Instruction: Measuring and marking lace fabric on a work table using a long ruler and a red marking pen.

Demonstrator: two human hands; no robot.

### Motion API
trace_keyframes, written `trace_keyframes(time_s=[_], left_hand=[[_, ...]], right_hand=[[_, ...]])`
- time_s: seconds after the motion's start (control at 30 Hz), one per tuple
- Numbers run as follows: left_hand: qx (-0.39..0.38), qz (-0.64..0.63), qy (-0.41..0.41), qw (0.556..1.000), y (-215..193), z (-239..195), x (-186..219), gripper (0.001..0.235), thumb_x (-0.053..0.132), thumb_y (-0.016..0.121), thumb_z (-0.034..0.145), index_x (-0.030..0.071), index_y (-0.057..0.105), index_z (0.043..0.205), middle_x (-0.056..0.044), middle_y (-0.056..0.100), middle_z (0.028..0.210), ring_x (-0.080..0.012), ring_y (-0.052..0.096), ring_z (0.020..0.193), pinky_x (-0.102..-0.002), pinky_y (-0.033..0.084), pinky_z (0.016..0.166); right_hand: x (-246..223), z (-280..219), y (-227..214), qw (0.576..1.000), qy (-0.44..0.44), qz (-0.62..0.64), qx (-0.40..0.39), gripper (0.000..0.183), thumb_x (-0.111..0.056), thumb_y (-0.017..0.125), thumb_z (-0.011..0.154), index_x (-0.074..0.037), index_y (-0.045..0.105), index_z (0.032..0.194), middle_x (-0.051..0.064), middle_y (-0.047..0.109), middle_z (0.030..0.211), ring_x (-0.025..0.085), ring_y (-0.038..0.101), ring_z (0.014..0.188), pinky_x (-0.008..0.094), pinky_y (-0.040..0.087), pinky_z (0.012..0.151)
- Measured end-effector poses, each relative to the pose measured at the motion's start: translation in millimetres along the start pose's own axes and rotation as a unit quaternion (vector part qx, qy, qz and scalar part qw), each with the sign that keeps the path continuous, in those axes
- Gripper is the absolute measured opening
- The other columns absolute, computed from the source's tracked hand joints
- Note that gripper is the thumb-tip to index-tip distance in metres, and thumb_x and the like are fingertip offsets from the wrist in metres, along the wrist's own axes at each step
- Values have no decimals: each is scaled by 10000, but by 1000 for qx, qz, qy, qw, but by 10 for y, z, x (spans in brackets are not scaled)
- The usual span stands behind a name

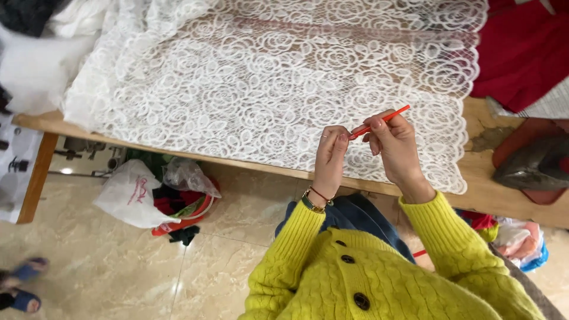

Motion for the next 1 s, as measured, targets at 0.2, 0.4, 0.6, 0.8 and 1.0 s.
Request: trace_keyframes(time_s=[0.2,0.4,0.6,0.8,1.0], left_hand=[[-6,-105,-121,987,440,71,-457,329,246,424,1132,100,500,848,49,316,892,-101,455,944,-312,404,937],[-25,-171,-239,955,1079,217,-367,350,352,476,1099,162,509,807,90,410,813,-72,560,950,-268,449,912],[-86,-156,-259,949,1637,372,-751,421,409,415,1110,121,550,834,-9,516,875,-159,604,988,-326,506,891],[-136,438,-19,888,1388,609,-1628,410,430,540,1024,74,548,1227,-222,514,1304,-412,456,1313,-575,318,1072],[-127,672,-44,728,1087,585,-2107,644,516,372,1020,117,390,1525,-217,166,1666,-452,59,1538,-674,6,1188]], right_hand=[[-154,-31,-407,998,8,52,20,419,-375,490,1091,-3,613,1238,224,731,973,122,603,598,287,556,804],[-245,98,-1063,999,-22,9,41,364,-282,553,1074,24,644,1248,215,729,990,166,643,683,282,546,800],[-510,228,-1645,996,-40,-10,75,226,-138,661,1011,55,680,1127,183,720,870,147,645,671,281,555,700],[-1247,623,-2843,964,-47,-246,85,176,-101,637,1058,0,661,1200,105,718,927,123,639,794,290,543,746],[-2078,1646,-4006,790,-79,-608,23,190,4,607,1113,42,719,1261,195,740,1048,192,652,704,287,547,608]])
Point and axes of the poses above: each hand's wrist, its own z-axis towards the middle knuckle, its own y-axis out of the palm, x = y × z, the point moved 2 cm from there along z, towards the middle knuckle
